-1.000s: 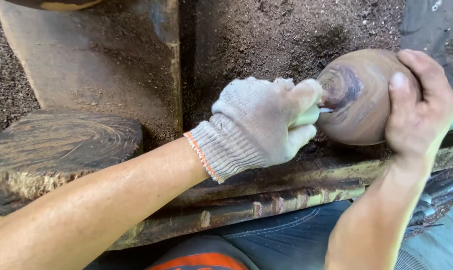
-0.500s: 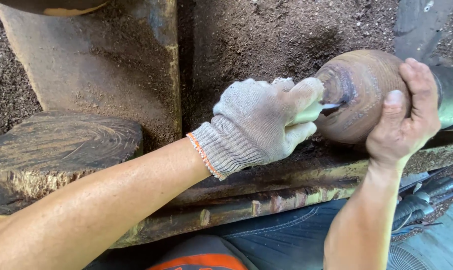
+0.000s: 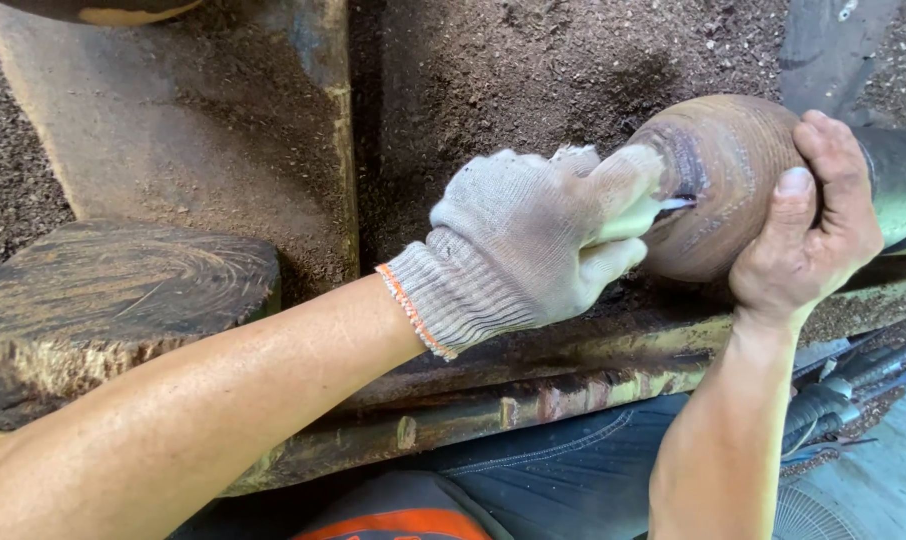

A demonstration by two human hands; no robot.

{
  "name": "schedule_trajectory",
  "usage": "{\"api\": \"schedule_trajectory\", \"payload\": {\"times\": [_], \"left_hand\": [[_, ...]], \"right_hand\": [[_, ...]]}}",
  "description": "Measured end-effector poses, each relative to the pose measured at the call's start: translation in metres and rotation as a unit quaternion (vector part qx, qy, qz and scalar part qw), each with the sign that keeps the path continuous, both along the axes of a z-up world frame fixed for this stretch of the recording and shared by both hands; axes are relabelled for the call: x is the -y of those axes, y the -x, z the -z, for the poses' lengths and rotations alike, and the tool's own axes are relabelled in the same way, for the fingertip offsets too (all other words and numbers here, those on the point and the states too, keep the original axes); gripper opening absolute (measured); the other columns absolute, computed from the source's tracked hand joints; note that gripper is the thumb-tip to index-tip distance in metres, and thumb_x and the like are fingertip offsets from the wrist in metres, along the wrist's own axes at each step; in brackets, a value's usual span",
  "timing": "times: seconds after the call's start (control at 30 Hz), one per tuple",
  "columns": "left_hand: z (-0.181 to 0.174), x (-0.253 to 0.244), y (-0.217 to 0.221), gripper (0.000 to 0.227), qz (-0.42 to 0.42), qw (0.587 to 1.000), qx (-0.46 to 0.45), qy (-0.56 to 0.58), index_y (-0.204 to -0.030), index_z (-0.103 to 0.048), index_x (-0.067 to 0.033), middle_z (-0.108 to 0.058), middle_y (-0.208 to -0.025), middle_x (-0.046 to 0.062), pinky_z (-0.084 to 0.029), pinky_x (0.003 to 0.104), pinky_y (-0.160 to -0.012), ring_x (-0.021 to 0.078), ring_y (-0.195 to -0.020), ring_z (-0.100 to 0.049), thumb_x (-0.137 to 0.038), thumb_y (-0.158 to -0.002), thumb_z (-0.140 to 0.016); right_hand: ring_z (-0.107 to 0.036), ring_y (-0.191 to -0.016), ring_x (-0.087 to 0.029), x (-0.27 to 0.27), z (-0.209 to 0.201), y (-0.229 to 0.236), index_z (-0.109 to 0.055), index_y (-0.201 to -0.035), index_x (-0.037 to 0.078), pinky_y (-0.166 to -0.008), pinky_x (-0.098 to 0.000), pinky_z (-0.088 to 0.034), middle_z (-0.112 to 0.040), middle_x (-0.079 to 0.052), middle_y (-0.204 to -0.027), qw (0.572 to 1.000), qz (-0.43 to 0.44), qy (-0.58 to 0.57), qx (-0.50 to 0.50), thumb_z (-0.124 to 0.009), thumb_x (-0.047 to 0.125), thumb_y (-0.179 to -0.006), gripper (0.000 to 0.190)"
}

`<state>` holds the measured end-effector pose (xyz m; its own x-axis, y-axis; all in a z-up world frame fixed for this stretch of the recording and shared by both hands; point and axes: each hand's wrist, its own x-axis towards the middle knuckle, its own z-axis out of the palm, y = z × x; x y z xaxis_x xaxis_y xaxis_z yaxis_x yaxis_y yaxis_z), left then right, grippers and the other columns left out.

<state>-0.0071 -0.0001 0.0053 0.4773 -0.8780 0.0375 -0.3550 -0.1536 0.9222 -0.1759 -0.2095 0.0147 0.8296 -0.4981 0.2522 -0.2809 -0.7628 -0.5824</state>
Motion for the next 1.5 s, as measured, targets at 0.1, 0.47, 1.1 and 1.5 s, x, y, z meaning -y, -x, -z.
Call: {"api": "schedule_trajectory", "payload": {"times": [0.1, 0.47, 1.1, 1.5], "left_hand": [[-0.004, 0.008, 0.001, 0.045, 0.012, 1.000, 0.017, -0.020, -0.124, -0.059, -0.0191, -0.074, -0.095, 0.009, -0.058, 0.049, -0.064, 0.0341, -0.074, -0.074, -0.041, -0.088, -0.075], [-0.002, 0.009, -0.001, 0.047, -0.001, 0.999, 0.031, -0.027, -0.126, -0.056, -0.0208, -0.072, -0.094, 0.011, -0.057, 0.050, -0.062, 0.0356, -0.072, -0.073, -0.044, -0.089, -0.074], [-0.030, -0.044, -0.024, 0.042, 0.019, 0.994, -0.071, -0.087, -0.118, -0.059, -0.0104, -0.073, -0.100, 0.013, -0.059, 0.045, -0.074, 0.0325, -0.086, -0.074, -0.034, -0.088, -0.075], [-0.038, -0.089, -0.077, 0.062, -0.112, 0.964, -0.204, 0.129, -0.137, -0.054, 0.0032, -0.067, -0.133, 0.016, -0.056, 0.034, -0.113, 0.0222, -0.127, -0.068, -0.007, -0.083, -0.082]], "right_hand": [[-0.062, -0.129, -0.036, 0.001, 0.000, 0.003, -0.066, -0.125, -0.008, -0.119, -0.0467, -0.044, -0.066, -0.023, -0.131, 1.000, 0.000, 0.001, -0.002, -0.058, 0.024, -0.112, 0.036], [-0.063, -0.127, -0.035, 0.003, 0.002, 0.002, -0.067, -0.122, -0.008, -0.117, -0.0449, -0.045, -0.068, -0.022, -0.128, 1.000, 0.004, -0.009, 0.009, -0.057, 0.016, -0.110, 0.029], [-0.064, -0.102, -0.020, 0.183, 0.075, 0.054, -0.068, -0.119, 0.002, -0.095, -0.0341, -0.053, -0.069, -0.012, -0.110, 0.986, -0.005, -0.084, -0.142, -0.053, 0.009, -0.111, 0.019], [-0.071, -0.105, -0.030, -0.148, 0.129, -0.037, -0.070, -0.123, 0.009, -0.093, -0.0433, -0.055, -0.071, -0.015, -0.121, 0.796, -0.296, -0.101, -0.519, -0.059, 0.021, -0.093, 0.034]]}}
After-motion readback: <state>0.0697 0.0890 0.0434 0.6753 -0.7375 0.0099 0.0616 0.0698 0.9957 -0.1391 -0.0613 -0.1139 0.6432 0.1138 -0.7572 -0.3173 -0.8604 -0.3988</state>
